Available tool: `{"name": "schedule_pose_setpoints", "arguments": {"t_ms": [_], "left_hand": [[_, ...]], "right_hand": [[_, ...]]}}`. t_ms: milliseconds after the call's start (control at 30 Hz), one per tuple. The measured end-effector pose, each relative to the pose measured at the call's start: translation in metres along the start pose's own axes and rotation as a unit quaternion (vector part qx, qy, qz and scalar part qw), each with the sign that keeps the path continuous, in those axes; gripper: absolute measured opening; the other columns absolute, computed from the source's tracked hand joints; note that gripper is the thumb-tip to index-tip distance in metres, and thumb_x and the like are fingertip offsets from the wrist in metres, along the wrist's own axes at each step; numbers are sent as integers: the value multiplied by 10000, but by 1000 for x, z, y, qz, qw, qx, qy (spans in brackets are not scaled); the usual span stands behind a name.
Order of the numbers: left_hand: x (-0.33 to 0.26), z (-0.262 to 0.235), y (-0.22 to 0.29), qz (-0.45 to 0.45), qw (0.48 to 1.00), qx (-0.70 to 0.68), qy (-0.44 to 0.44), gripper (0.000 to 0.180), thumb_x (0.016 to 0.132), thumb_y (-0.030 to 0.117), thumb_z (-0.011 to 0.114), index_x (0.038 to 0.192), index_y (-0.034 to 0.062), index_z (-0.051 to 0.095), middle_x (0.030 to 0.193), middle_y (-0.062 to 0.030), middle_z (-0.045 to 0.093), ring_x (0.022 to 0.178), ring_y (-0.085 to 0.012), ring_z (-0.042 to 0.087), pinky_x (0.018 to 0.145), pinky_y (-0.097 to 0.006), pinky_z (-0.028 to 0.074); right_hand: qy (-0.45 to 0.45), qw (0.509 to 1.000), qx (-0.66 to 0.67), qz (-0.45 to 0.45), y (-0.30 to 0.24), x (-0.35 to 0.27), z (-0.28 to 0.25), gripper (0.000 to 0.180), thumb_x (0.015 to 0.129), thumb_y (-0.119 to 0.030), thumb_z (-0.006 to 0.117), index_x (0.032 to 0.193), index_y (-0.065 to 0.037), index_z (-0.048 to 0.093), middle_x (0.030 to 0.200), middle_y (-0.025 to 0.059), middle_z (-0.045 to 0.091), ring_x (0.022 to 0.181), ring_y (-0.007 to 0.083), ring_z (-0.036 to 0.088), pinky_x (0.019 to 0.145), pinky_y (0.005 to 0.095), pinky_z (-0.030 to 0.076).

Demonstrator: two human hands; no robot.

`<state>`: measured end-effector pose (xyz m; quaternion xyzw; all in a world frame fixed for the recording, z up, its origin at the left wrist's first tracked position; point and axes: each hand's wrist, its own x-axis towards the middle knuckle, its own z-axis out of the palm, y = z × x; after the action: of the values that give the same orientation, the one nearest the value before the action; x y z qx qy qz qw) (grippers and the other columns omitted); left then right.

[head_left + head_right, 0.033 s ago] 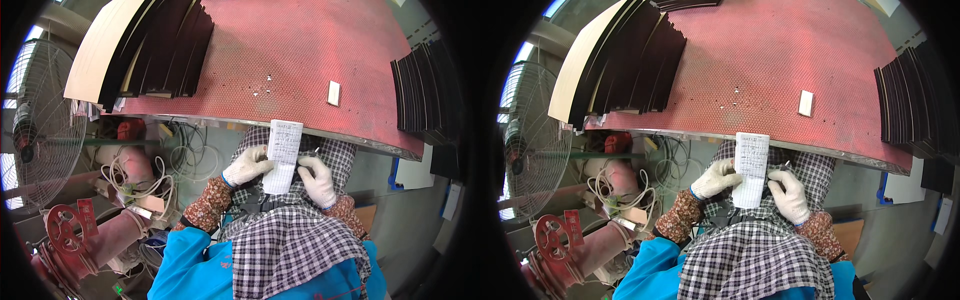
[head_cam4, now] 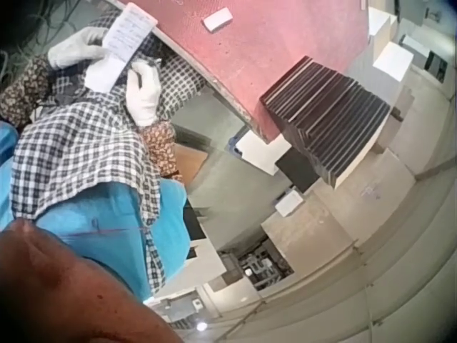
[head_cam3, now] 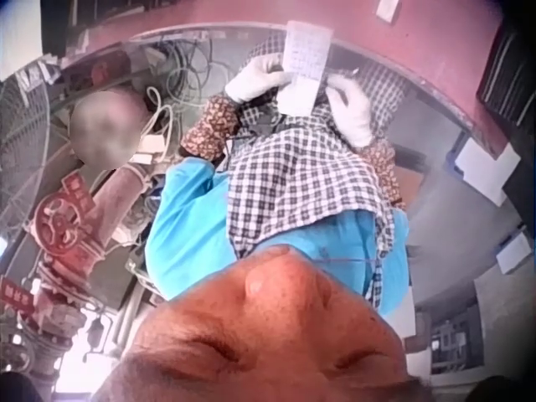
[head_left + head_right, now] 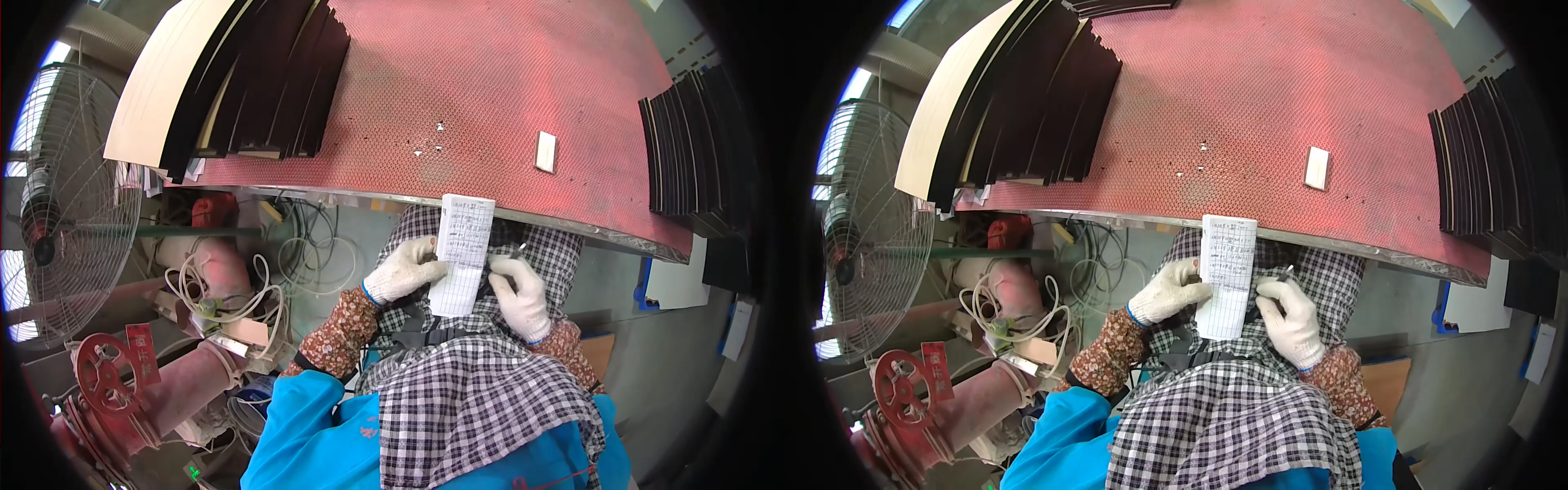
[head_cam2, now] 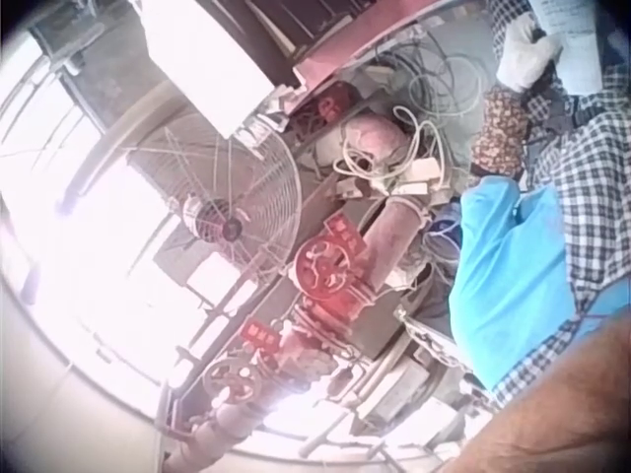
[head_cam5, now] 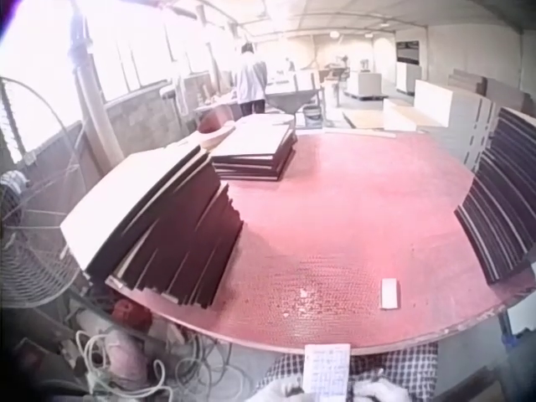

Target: The recorder writes production notes in a notebook and then sorts and inspects wood panels at a workbench.

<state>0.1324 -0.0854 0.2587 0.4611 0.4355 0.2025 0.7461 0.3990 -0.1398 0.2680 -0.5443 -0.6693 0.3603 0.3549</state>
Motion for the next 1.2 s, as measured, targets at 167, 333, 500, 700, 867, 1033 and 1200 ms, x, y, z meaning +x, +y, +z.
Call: {"name": "schedule_pose_setpoints", "arguments": {"t_ms": [167,333,500,700,867,1033,1200], "left_hand": [[-2,3,5,-4,1000,0,13,384,978,142,694,1284,-85,648,1135,-80,741,969,-110,653,858,-294,553],[0,2,3,-12,1000,-9,8,384,978,135,684,1285,-91,644,1137,-84,742,969,-112,657,865,-290,552],[0,2,6,-18,1000,-6,4,386,982,133,682,1293,-91,635,1141,-83,742,967,-110,658,869,-286,551],[-1,3,6,-12,1000,-22,4,376,992,142,684,1286,-85,634,1129,-77,742,967,-107,660,864,-289,554],[-2,2,3,-14,1000,-5,8,367,991,136,684,1280,-85,635,1112,-81,740,968,-113,663,862,-293,557],[-2,2,5,-8,1000,-10,6,368,986,138,690,1273,-87,638,1119,-88,742,973,-119,666,867,-294,558],[-1,2,5,-12,1000,-7,5,371,985,143,699,1270,-88,640,1129,-93,743,989,-123,666,883,-300,557]], "right_hand": [[96,959,-180,-196,2,3,-29,370,805,90,781,1119,-67,663,1091,137,733,900,320,730,746,391,628],[105,928,-300,-196,16,-1,-52,393,793,63,774,1134,-102,670,1129,118,719,933,334,713,764,412,616],[70,927,-315,-192,26,-6,-50,410,769,34,782,1133,-124,677,1113,78,708,915,315,696,748,411,605],[13,924,-329,-195,25,0,-48,327,773,0,752,1071,-122,698,1083,63,697,899,289,685,734,397,595],[-2,924,-326,-199,30,1,-45,311,791,2,748,1076,-116,707,1085,69,704,889,289,687,728,408,590],[36,940,-303,-150,31,0,-50,368,832,27,756,1174,-95,692,1091,100,712,884,316,692,753,433,596],[112,956,-227,-151,24,3,-56,499,841,86,701,1316,-58,639,1151,156,714,911,325,719,787,416,610]]}}
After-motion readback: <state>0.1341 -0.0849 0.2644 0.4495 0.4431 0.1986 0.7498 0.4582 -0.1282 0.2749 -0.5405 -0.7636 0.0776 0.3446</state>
